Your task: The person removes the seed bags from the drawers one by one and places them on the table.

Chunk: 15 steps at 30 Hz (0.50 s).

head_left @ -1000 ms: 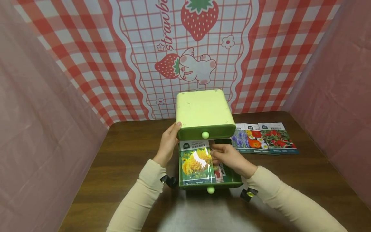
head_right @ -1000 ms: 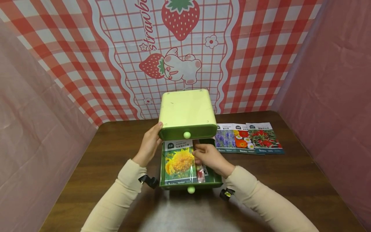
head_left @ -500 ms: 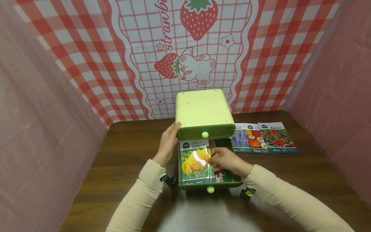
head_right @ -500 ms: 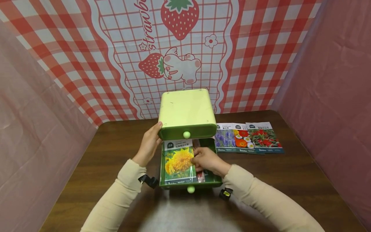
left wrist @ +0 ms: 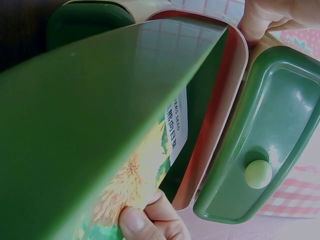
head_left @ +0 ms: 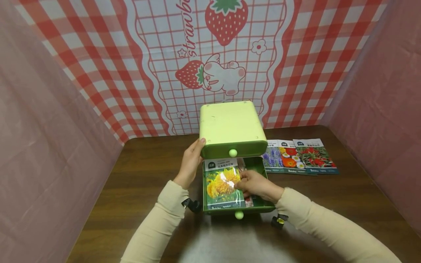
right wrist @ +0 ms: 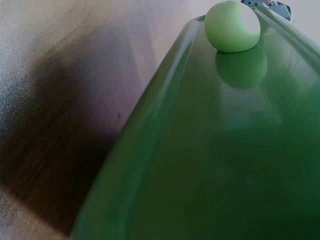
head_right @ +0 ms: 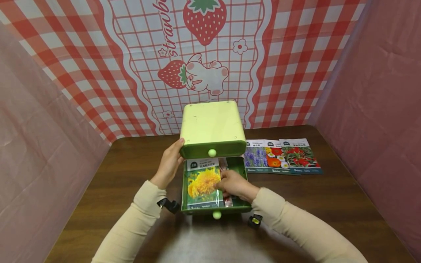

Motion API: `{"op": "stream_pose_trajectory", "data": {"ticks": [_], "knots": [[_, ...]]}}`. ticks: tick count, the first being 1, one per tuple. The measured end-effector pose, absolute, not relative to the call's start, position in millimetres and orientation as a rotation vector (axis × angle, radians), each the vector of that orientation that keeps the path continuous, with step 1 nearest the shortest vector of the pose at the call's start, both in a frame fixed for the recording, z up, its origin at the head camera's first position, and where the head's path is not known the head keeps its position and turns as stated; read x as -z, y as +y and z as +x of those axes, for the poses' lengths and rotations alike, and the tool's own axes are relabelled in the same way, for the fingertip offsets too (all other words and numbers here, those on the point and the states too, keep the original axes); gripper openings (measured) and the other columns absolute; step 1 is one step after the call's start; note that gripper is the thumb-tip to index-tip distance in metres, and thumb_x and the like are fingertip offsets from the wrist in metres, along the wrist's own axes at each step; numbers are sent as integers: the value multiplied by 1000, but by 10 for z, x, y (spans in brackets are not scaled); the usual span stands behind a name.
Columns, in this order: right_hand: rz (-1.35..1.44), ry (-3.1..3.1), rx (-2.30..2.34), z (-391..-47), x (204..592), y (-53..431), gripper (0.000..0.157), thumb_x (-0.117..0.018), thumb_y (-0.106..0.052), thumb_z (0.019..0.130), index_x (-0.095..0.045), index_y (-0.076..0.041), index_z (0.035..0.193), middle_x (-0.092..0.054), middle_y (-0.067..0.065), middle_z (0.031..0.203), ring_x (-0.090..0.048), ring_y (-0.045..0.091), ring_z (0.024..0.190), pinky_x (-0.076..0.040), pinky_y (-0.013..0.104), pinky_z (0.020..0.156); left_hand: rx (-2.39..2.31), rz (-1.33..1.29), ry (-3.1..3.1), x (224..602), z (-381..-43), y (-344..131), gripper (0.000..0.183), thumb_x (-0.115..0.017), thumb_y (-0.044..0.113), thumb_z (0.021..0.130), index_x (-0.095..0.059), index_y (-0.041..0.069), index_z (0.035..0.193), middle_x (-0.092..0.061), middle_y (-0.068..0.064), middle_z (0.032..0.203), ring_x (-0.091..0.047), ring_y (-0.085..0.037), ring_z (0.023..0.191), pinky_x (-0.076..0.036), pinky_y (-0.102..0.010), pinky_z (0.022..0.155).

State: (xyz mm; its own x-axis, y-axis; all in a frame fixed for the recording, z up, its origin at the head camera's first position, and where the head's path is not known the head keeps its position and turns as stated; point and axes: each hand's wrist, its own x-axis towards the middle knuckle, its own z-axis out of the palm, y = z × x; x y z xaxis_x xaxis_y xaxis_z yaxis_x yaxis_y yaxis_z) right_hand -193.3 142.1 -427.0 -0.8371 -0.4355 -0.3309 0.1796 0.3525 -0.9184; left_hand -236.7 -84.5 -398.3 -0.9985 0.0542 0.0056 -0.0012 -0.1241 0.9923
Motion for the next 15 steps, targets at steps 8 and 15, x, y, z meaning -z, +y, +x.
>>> {"op": "stream_pose_trajectory", "data": {"ticks": [8, 15], "knots": [[-237, 2163, 1514, -1945, 4256, 1417, 17, -57, -5, 96, -45, -4, 85, -54, -2, 62, -56, 12, 60, -56, 30, 59, -2323, 56, 2053, 3983, -2363, -848, 61, -52, 44, 99, -42, 10, 149, -45, -9, 151, -49, -27, 134, -36, -51, 116], [-241, 2211, 1538, -1963, 4199, 1441, 15, -57, -10, 97, -49, -2, 88, -65, 2, 66, -62, 14, 65, -57, 33, 62, -2323, 55, 2048, 3984, -2361, -848, 62, -52, 45, 99, -41, 10, 149, -44, -8, 152, -50, -27, 133, -37, -48, 115]]}}
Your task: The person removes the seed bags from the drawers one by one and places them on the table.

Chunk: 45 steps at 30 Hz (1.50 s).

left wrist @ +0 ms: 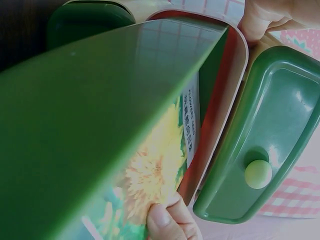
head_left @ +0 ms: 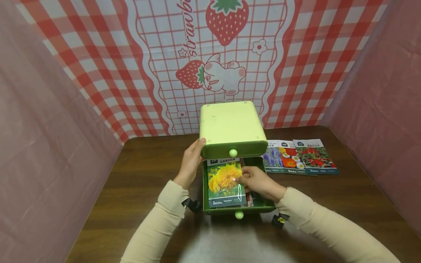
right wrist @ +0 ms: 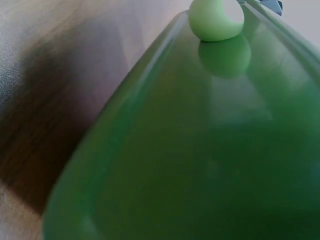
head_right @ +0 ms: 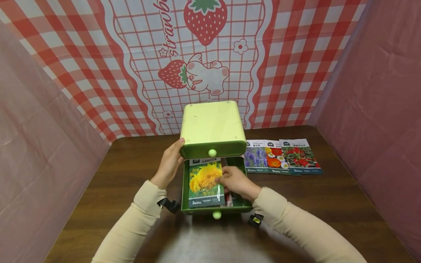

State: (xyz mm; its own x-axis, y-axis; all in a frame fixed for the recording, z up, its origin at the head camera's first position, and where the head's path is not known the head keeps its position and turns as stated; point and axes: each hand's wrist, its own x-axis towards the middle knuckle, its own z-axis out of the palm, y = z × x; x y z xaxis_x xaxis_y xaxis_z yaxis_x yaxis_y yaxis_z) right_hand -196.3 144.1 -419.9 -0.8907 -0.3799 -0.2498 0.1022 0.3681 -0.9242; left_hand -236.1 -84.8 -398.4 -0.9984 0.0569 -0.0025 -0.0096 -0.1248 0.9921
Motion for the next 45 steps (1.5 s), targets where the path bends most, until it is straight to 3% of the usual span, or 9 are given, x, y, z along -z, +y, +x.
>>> {"op": "stream_pose_trajectory", "data": {"ticks": [12, 15, 22, 25, 27, 30, 33, 42, 45], "knots": [[-218, 2181, 1544, -1933, 4061, 1562, 21, -59, -16, 97, -51, -4, 82, -40, -3, 62, -39, 11, 59, -51, 28, 61, -2332, 59, 2055, 3993, -2369, -842, 65, -52, 43, 99, -37, 6, 151, -38, -12, 156, -46, -28, 137, -38, -49, 115], [-224, 2147, 1551, -1896, 4011, 1614, 26, -59, -19, 97, -47, -6, 78, -32, -4, 59, -33, 10, 55, -43, 25, 57, -2337, 60, 2056, 3992, -2367, -836, 66, -52, 42, 100, -36, 5, 151, -37, -14, 156, -46, -29, 137, -37, -48, 115], [-216, 1910, 1643, -1790, 3920, 1769, 17, -57, -17, 98, -54, -5, 87, -59, -3, 73, -58, 6, 65, -55, 23, 63, -2325, 30, 2071, 3988, -2371, -832, 66, -52, 43, 99, -37, 6, 151, -39, -11, 155, -44, -27, 138, -37, -46, 116], [-198, 1905, 1618, -1748, 3890, 1841, 19, -58, -18, 98, -52, -5, 86, -53, -5, 67, -50, 5, 59, -49, 20, 58, -2319, 24, 2077, 3985, -2374, -834, 66, -52, 44, 99, -36, 5, 151, -38, -12, 156, -43, -27, 139, -36, -46, 116], [-204, 1891, 1608, -1718, 3876, 1889, 17, -58, -19, 98, -56, -3, 91, -59, -4, 71, -54, 6, 60, -52, 20, 60, -2318, 27, 2079, 3983, -2372, -835, 67, -52, 44, 100, -35, 5, 151, -37, -12, 157, -42, -28, 140, -36, -46, 116], [-221, 1874, 1595, -1678, 3859, 1958, 23, -58, -20, 98, -58, 3, 101, -64, -2, 75, -55, 7, 60, -53, 20, 60, -2319, 38, 2081, 3986, -2371, -837, 68, -52, 44, 100, -34, 4, 152, -35, -13, 157, -39, -28, 142, -35, -47, 116], [-220, 1854, 1599, -1642, 3851, 2023, 35, -58, -20, 98, -56, 9, 118, -73, 6, 93, -67, 12, 73, -60, 27, 69, -2318, 38, 2081, 3991, -2373, -838, 69, -51, 44, 100, -33, 4, 152, -34, -13, 158, -37, -28, 143, -35, -47, 117], [-220, 1922, 1567, -1538, 3826, 2308, 36, -63, -22, 96, -56, 6, 117, -68, -3, 79, -58, 7, 61, -52, 19, 55, -2306, 40, 2083, 3981, -2364, -835, 70, -51, 47, 100, -32, 5, 153, -33, -10, 159, -35, -26, 144, -33, -47, 118], [-286, 1944, 1565, -1493, 3824, 2437, 29, -60, -19, 97, -57, 4, 113, -55, -9, 66, -43, 5, 52, -37, 21, 45, -2308, 48, 2077, 3986, -2366, -838, 70, -51, 47, 99, -32, 5, 153, -33, -10, 159, -36, -27, 144, -32, -47, 118]]}}
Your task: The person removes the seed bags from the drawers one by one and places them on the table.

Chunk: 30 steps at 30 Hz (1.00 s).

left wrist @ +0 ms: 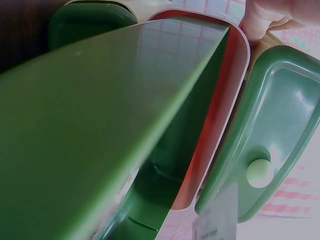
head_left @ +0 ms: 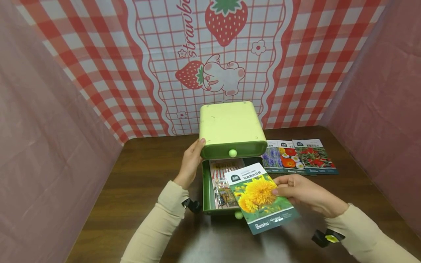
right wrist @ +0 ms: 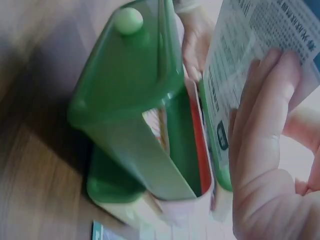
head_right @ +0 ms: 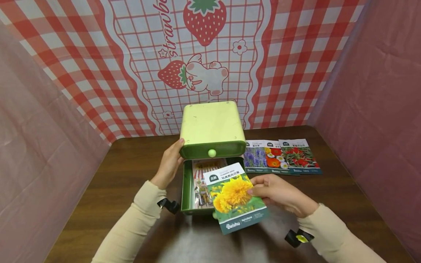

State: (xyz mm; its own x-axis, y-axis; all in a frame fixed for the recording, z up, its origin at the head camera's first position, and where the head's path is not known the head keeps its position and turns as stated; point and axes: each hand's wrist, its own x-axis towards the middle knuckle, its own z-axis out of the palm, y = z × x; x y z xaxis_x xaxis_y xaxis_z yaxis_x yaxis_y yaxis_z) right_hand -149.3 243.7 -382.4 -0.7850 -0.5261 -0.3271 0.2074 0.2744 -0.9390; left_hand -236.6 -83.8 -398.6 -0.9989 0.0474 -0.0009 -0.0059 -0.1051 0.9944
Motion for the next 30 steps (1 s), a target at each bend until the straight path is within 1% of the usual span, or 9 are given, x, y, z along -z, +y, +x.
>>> {"op": "stream_pose_trajectory", "data": {"ticks": [2, 5, 8, 12, 15, 20, 24, 27, 30], "knots": [[-345, 1974, 1557, -1466, 3817, 2522, 22, -58, -17, 98, -58, 2, 109, -43, -11, 60, -29, 7, 49, -24, 26, 44, -2309, 54, 2076, 3988, -2365, -841, 70, -51, 47, 99, -32, 5, 153, -33, -10, 159, -35, -27, 144, -32, -48, 118], [-375, 1944, 1578, -1433, 3792, 2632, 13, -55, -15, 100, -60, -5, 106, -55, -11, 65, -37, 6, 52, -34, 23, 45, -2311, 68, 2075, 3984, -2363, -844, 71, -51, 47, 99, -31, 5, 153, -32, -10, 159, -35, -28, 144, -32, -48, 118], [-381, 1958, 1589, -1408, 3748, 2725, 10, -54, -14, 100, -62, -10, 102, -50, -11, 62, -35, 6, 50, -35, 23, 44, -2314, 77, 2071, 3980, -2359, -845, 70, -51, 47, 99, -32, 6, 153, -32, -10, 159, -34, -27, 145, -32, -47, 119], [-403, 2039, 1617, -1383, 3689, 2830, 11, -53, -10, 100, -63, -11, 99, -25, -2, 57, -17, 19, 48, -19, 39, 42, -2320, 76, 2061, 3983, -2354, -848, 69, -50, 46, 100, -33, 6, 152, -33, -8, 159, -34, -26, 145, -31, -48, 119], [-399, 2130, 1624, -1363, 3656, 2907, 13, -52, -10, 100, -64, -13, 99, -22, 2, 59, -15, 26, 50, -18, 42, 42, -2325, 76, 2054, 3989, -2352, -849, 69, -50, 46, 99, -33, 6, 152, -33, -8, 159, -34, -26, 145, -31, -48, 119], [-315, 2282, 1638, -1349, 3643, 3038, 16, -52, -12, 101, -65, -21, 101, -21, 1, 59, -17, 27, 52, -21, 40, 43, -2328, 76, 2057, 3991, -2347, -845, 69, -51, 46, 99, -32, 5, 152, -33, -10, 159, -35, -27, 145, -31, -48, 119], [-197, 2360, 1680, -1368, 3673, 3144, 17, -51, -17, 103, -65, -27, 102, -36, -8, 60, -29, 20, 51, -28, 37, 44, -2334, 64, 2059, 3986, -2346, -835, 69, -51, 45, 99, -33, 5, 152, -33, -11, 159, -36, -28, 144, -33, -48, 118], [-106, 2287, 1782, -1405, 3706, 3231, 15, -50, -20, 103, -64, -26, 104, -59, -11, 72, -53, 10, 58, -48, 27, 48, -2342, 51, 2054, 3985, -2351, -830, 70, -52, 44, 99, -32, 3, 152, -33, -13, 158, -39, -30, 142, -34, -48, 117], [-33, 2203, 1866, -1451, 3742, 3329, 15, -49, -24, 104, -64, -26, 105, -68, -6, 82, -65, 11, 66, -57, 30, 55, -2343, 48, 2053, 3988, -2358, -828, 71, -52, 44, 99, -31, 2, 152, -32, -14, 159, -39, -31, 142, -34, -48, 117]]}}
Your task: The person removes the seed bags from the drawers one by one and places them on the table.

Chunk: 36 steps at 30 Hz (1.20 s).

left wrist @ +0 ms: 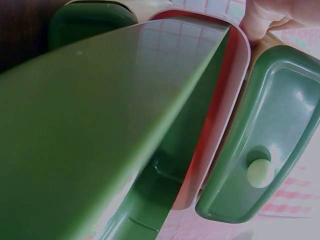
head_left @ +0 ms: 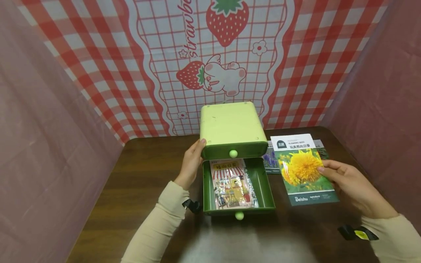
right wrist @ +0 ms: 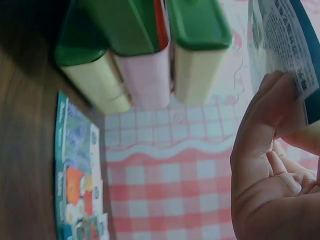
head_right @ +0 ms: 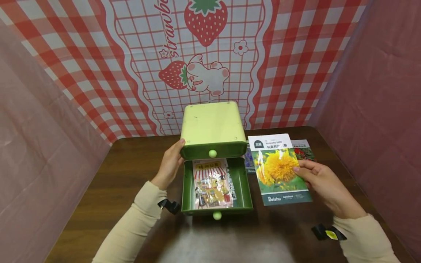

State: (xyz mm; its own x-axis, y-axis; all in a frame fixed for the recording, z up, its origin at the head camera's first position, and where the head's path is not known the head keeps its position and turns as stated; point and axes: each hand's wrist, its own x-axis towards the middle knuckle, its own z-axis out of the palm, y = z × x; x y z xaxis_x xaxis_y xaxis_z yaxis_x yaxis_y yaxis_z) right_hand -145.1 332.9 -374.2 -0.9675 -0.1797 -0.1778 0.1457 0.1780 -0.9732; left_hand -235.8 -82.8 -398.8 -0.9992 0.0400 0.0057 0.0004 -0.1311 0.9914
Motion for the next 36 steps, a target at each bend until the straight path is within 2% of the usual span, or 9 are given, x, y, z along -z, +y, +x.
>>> {"op": "stream_pose_trajectory", "data": {"ticks": [3, 7, 12, 14, 16, 19, 21, 31, 36], "knots": [[8, 2213, 1882, -1495, 3807, 3416, 15, -49, -28, 104, -64, -27, 104, -65, -8, 78, -59, 9, 61, -52, 27, 50, -2337, 50, 2055, 3992, -2362, -828, 71, -52, 45, 99, -31, 2, 152, -31, -13, 159, -36, -30, 144, -34, -48, 117], [79, 2301, 1824, -1555, 3942, 3490, 16, -50, -33, 103, -65, -31, 98, -52, -12, 66, -42, 6, 50, -34, 31, 41, -2339, 45, 2055, 3997, -2368, -827, 71, -52, 44, 99, -31, 2, 152, -32, -13, 159, -37, -30, 143, -34, -48, 117], [172, 2356, 1693, -1632, 4147, 3495, 14, -51, -40, 101, -62, -36, 93, -55, -15, 66, -50, 3, 53, -44, 27, 46, -2350, 32, 2051, 3997, -2358, -827, 69, -53, 42, 99, -33, 2, 151, -33, -14, 158, -41, -31, 141, -35, -47, 116], [196, 2352, 1661, -1652, 4227, 3471, 15, -51, -41, 101, -62, -31, 99, -62, -13, 72, -59, 5, 60, -54, 27, 54, -2347, 35, 2057, 3996, -2356, -829, 69, -53, 43, 99, -33, 2, 151, -33, -14, 158, -39, -31, 141, -35, -48, 117], [221, 2350, 1632, -1666, 4307, 3430, 28, -50, -42, 101, -61, -19, 112, -65, -12, 76, -63, 6, 64, -57, 29, 58, -2343, 40, 2062, 3996, -2358, -831, 70, -53, 44, 99, -32, 2, 152, -33, -14, 158, -38, -31, 142, -34, -48, 117], [244, 2384, 1559, -1685, 4420, 3367, 53, -48, -43, 102, -51, 3, 128, -65, -11, 79, -63, 6, 67, -58, 30, 60, -2334, 36, 2072, 3992, -2360, -831, 71, -53, 45, 98, -32, 3, 152, -33, -13, 158, -38, -30, 143, -34, -48, 117], [250, 2407, 1510, -1699, 4493, 3332, 59, -47, -42, 102, -47, 10, 130, -64, -10, 80, -62, 6, 68, -57, 29, 60, -2338, 37, 2068, 3994, -2364, -829, 71, -53, 45, 98, -32, 3, 152, -34, -13, 158, -39, -30, 142, -35, -47, 117], [150, 2572, 1266, -1738, 4716, 3180, 54, -49, -40, 102, -56, 9, 123, -64, 9, 101, -55, 13, 84, -47, 28, 70, -2347, 39, 2060, 3979, -2362, -821, 69, -53, 43, 99, -33, 2, 151, -35, -14, 157, -42, -31, 140, -36, -48, 116], [76, 2660, 1167, -1760, 4773, 3127, 44, -53, -31, 101, -61, 10, 115, -68, 15, 101, -56, 15, 84, -47, 29, 69, -2330, 54, 2072, 3982, -2352, -828, 69, -51, 45, 99, -33, 5, 152, -34, -11, 158, -38, -28, 143, -34, -48, 117]]}}
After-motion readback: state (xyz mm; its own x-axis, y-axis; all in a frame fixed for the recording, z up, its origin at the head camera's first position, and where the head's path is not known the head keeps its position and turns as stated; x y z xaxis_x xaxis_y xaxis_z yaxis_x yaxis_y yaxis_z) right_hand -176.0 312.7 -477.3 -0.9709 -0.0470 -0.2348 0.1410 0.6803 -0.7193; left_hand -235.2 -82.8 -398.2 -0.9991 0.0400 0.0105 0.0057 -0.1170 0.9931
